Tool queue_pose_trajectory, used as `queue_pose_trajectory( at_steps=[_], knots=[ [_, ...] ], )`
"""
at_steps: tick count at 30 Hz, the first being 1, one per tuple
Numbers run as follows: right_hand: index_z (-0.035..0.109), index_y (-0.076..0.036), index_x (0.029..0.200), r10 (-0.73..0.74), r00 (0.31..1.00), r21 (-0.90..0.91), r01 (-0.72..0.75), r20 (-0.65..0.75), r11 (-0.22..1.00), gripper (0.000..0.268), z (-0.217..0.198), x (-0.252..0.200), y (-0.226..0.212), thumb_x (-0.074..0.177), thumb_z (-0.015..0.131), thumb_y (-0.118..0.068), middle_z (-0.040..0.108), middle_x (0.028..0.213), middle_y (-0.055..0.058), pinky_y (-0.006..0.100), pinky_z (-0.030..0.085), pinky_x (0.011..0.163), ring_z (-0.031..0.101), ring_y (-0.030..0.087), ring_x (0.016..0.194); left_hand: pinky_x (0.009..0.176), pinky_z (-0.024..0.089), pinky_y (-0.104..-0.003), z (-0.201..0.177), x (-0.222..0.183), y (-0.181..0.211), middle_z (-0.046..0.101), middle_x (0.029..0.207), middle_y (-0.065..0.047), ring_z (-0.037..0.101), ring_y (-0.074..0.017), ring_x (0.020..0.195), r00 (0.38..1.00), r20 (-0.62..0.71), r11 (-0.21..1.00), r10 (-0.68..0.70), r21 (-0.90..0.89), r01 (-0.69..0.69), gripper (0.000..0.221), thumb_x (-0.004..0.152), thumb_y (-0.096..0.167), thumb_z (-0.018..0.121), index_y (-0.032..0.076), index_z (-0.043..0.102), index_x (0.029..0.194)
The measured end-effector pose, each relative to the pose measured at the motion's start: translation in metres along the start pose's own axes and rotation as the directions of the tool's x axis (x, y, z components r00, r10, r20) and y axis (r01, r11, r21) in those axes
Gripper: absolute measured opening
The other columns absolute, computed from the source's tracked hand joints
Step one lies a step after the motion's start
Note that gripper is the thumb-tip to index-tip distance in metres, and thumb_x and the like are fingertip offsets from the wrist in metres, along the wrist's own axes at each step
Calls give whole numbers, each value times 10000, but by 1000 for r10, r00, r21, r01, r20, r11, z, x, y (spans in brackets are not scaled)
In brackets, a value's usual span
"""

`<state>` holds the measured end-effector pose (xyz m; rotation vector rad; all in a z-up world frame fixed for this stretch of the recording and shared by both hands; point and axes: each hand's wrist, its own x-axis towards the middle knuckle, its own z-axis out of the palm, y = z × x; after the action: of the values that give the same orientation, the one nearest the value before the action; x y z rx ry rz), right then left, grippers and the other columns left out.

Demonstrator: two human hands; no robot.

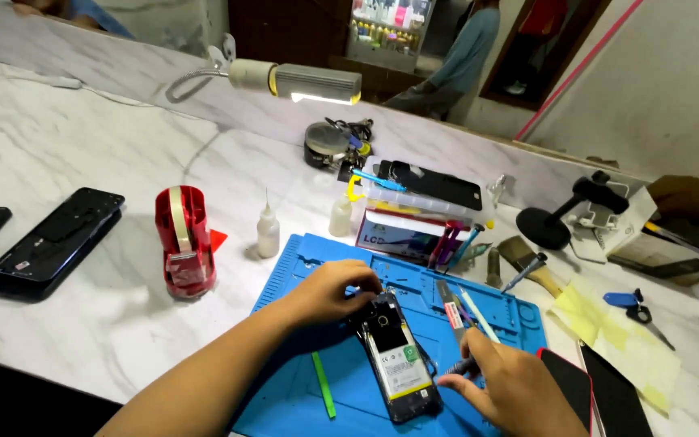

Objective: Disassembling a smartphone to access internal components for repair, including removing the back panel and battery.

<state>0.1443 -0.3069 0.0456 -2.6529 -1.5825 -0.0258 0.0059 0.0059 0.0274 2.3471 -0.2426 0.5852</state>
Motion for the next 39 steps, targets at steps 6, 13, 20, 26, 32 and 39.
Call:
queue_pose_trajectory(
  at_steps=[6,13,20,26,32,39],
  knots=[
    [551,-267,1235,-269,959,466,199,88,862,432,-7,-1,-9,885,738,-96,788,1165,-21,335,652,870,815,141,1023,788,554,-337,-9,1,13,716,987,-27,680,-201,921,993,32,993,-117,-17,118,73,915,108,697,129,706,984],
    [494,-238,1170,-206,978,211,205,-21,956,499,-15,-2,-16,835,818,-416,684,1055,-30,358,576,654,717,146,766,739,552,-334,-8,3,7,712,968,-19,677,-194,898,996,33,997,-78,27,77,72,918,130,701,133,702,989],
    [539,-219,960,-191,965,52,204,-181,978,478,3,-1,-15,838,791,-606,687,709,-62,343,503,463,650,138,536,739,548,-336,-8,1,7,717,974,-22,679,-199,897,997,36,996,-74,44,72,68,919,124,698,124,701,987],
    [637,-212,1184,-274,962,524,226,14,821,372,-21,-5,-12,862,734,-55,815,1101,-18,312,636,845,819,141,975,756,549,-328,-11,1,6,720,961,-15,685,-187,890,996,26,996,-83,46,82,79,908,125,719,127,710,987],
    [550,-213,972,-156,979,181,178,-130,967,475,-14,-6,-19,787,844,-537,779,853,-63,368,538,563,698,175,609,766,537,-354,-22,0,10,710,1044,-5,680,-197,977,969,174,981,-178,112,160,154,898,168,724,168,723,1053],
    [616,-219,1086,-271,961,422,267,-52,866,288,-15,-4,-15,859,783,-158,814,1031,-50,330,629,702,810,167,855,683,518,-372,-28,-1,14,692,977,-1,652,-200,813,952,218,971,-216,154,185,130,923,219,696,172,715,1042]
  ],
)
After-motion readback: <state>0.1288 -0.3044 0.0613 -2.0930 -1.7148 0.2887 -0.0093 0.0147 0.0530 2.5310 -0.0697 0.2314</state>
